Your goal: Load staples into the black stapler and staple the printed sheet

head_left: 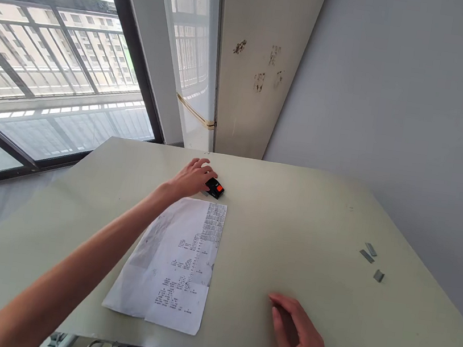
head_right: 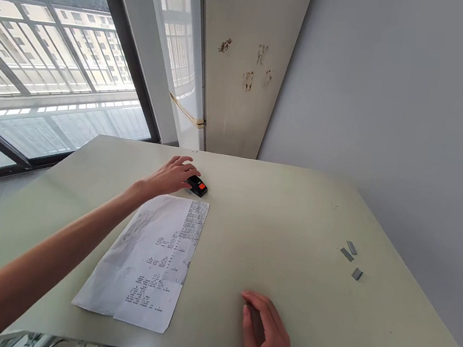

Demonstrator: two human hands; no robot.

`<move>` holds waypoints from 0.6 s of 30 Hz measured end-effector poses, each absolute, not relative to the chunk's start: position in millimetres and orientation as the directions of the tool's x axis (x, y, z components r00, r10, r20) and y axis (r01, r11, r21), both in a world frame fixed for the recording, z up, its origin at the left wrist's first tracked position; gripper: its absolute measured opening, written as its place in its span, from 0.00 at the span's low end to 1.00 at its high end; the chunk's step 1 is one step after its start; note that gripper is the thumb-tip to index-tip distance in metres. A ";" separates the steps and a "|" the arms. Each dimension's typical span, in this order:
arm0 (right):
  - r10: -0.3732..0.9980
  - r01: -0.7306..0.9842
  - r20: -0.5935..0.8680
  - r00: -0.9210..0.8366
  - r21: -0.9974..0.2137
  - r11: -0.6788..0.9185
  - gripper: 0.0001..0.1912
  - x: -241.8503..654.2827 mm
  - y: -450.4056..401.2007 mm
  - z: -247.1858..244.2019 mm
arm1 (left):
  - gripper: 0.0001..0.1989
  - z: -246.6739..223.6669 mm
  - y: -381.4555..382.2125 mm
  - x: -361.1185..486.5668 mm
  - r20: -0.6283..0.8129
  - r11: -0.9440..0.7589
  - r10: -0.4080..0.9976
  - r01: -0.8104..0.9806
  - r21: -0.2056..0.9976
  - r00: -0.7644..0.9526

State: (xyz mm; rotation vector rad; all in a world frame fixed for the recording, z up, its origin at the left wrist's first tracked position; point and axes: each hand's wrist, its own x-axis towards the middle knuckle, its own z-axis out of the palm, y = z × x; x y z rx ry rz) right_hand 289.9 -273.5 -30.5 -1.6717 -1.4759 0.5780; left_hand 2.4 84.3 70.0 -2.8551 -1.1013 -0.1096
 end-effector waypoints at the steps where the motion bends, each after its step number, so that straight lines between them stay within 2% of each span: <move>1: 0.964 0.582 0.175 0.201 -0.813 0.025 0.14 288.8 -272.7 -29.0 | 0.12 72.8 95.1 5.6 0.056 -0.743 0.665 0.667 -0.058 0.745; 4: 0.960 0.574 0.180 0.212 -0.818 0.027 0.14 286.7 -272.2 -26.0 | 0.07 81.0 112.3 8.8 0.002 -0.746 0.664 0.663 -0.066 0.747; 9: 0.955 0.532 0.156 0.254 -0.847 -0.003 0.14 287.5 -273.6 -26.4 | 0.13 102.7 88.5 18.0 0.058 -0.716 0.693 0.695 -0.067 0.719; 12: 0.954 0.409 0.085 0.288 -0.912 -0.042 0.16 291.7 -270.3 -25.5 | 0.15 114.3 48.2 35.8 0.078 -0.739 0.668 0.672 -0.046 0.740; 16: 0.917 0.170 -0.038 0.398 -0.979 -0.115 0.22 298.7 -255.7 -15.0 | 0.11 115.1 -16.9 68.7 0.028 -0.852 0.524 0.524 -0.010 0.851; 18: 0.875 0.105 -0.076 0.477 -0.984 -0.142 0.24 301.3 -245.3 -5.5 | 0.11 106.9 -44.8 85.1 0.024 -0.884 0.468 0.468 0.005 0.883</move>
